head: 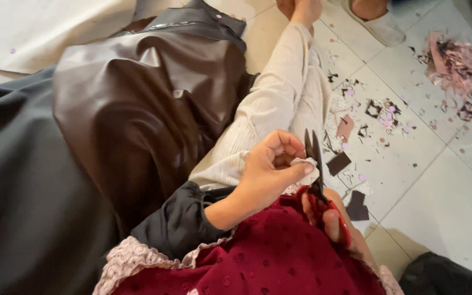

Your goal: The person sits on the floor and uses red-handled scissors to cut a small white paper shape with a cloud-like outline. They trim the edges carefully, rotating the paper as needed, and discard small cut pieces onto the floor.

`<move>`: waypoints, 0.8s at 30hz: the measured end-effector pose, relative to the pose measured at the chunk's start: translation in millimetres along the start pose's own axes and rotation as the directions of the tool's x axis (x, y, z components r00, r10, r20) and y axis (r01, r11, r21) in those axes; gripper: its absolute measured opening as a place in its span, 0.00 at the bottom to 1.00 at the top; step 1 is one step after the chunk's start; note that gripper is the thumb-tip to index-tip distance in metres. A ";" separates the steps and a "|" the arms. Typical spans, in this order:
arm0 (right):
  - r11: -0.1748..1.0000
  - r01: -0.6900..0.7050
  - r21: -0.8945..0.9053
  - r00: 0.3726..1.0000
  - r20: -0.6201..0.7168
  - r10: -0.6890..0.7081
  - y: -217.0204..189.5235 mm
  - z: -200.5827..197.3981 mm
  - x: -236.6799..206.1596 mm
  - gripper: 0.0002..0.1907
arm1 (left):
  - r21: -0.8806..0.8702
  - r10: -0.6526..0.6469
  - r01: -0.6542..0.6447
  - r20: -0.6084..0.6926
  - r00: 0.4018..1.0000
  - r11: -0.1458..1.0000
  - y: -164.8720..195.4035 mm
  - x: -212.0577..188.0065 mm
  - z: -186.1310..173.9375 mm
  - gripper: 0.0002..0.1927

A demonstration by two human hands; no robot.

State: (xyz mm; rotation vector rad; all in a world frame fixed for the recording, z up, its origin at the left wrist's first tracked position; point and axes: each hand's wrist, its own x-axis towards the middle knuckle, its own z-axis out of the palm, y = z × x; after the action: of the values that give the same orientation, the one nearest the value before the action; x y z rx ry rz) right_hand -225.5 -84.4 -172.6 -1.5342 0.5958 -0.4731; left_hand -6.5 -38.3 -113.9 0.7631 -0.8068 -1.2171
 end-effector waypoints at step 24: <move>0.970 -0.237 -0.045 0.906 -0.370 0.205 32.8 -28.0 -10.0 0.26 | -0.180 0.028 -0.064 -0.196 0.980 0.982 -3.4 9.5 0.9 0.17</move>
State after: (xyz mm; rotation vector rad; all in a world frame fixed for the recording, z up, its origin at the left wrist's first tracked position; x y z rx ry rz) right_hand -253.4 -99.9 -203.2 -1.4490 1.0810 -0.5658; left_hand -7.6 -48.3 -115.1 0.6934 -0.5411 -1.1394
